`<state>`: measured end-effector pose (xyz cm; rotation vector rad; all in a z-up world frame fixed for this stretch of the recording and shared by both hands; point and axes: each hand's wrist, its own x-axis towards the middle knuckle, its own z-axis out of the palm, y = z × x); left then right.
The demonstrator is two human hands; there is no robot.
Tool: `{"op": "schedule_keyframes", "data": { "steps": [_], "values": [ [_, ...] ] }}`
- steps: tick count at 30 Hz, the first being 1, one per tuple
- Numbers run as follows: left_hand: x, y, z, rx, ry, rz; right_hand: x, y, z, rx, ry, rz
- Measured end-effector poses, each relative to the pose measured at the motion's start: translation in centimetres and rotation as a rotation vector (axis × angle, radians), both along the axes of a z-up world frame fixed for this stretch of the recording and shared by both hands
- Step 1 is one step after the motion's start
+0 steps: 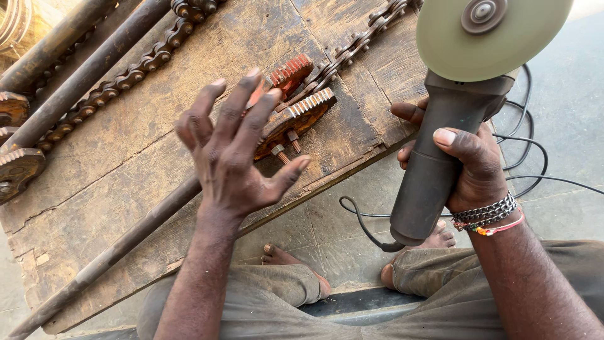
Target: The person uses an angle grinder to smooth and clean a rusty gear assembly attached to a metal rod. They hold the part steady with one hand while operating the grinder with the other, then inspect the cleaned surface.
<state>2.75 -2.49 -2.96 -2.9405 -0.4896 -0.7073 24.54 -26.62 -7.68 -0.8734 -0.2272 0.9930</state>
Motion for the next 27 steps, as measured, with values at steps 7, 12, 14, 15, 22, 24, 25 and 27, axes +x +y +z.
{"op": "schedule_keyframes", "data": {
  "steps": [7, 12, 14, 15, 22, 24, 25, 27],
  "values": [
    [2.3, -1.8, -0.3, -0.041, 0.108, 0.004, -0.1, 0.1, 0.4, -0.011, -0.021, -0.008],
    [2.2, -1.7, -0.5, -0.011, 0.097, 0.002, 0.0, 0.1, 0.1, -0.006, -0.005, 0.003],
    [2.0, -1.4, -0.3, -0.017, 0.070, -0.017, 0.1, 0.0, 0.0, -0.019, -0.006, 0.007],
    [2.1, -1.2, -0.2, -0.021, 0.058, -0.027, 0.2, 0.0, 0.0, -0.025, -0.005, 0.009],
    [1.4, -1.3, -0.2, -0.060, 0.052, -0.023, 0.2, 0.0, 0.0, -0.024, -0.012, 0.012],
    [1.4, -1.2, -0.2, -0.071, 0.060, -0.017, 0.1, 0.1, 0.1, -0.030, -0.021, 0.011],
    [1.4, -1.2, -0.2, -0.088, 0.055, -0.019, 0.1, 0.1, 0.1, -0.034, -0.024, 0.010],
    [1.3, -1.2, -0.2, -0.124, 0.045, -0.025, 0.1, 0.1, 0.2, -0.042, -0.031, 0.010]
  ]
}}
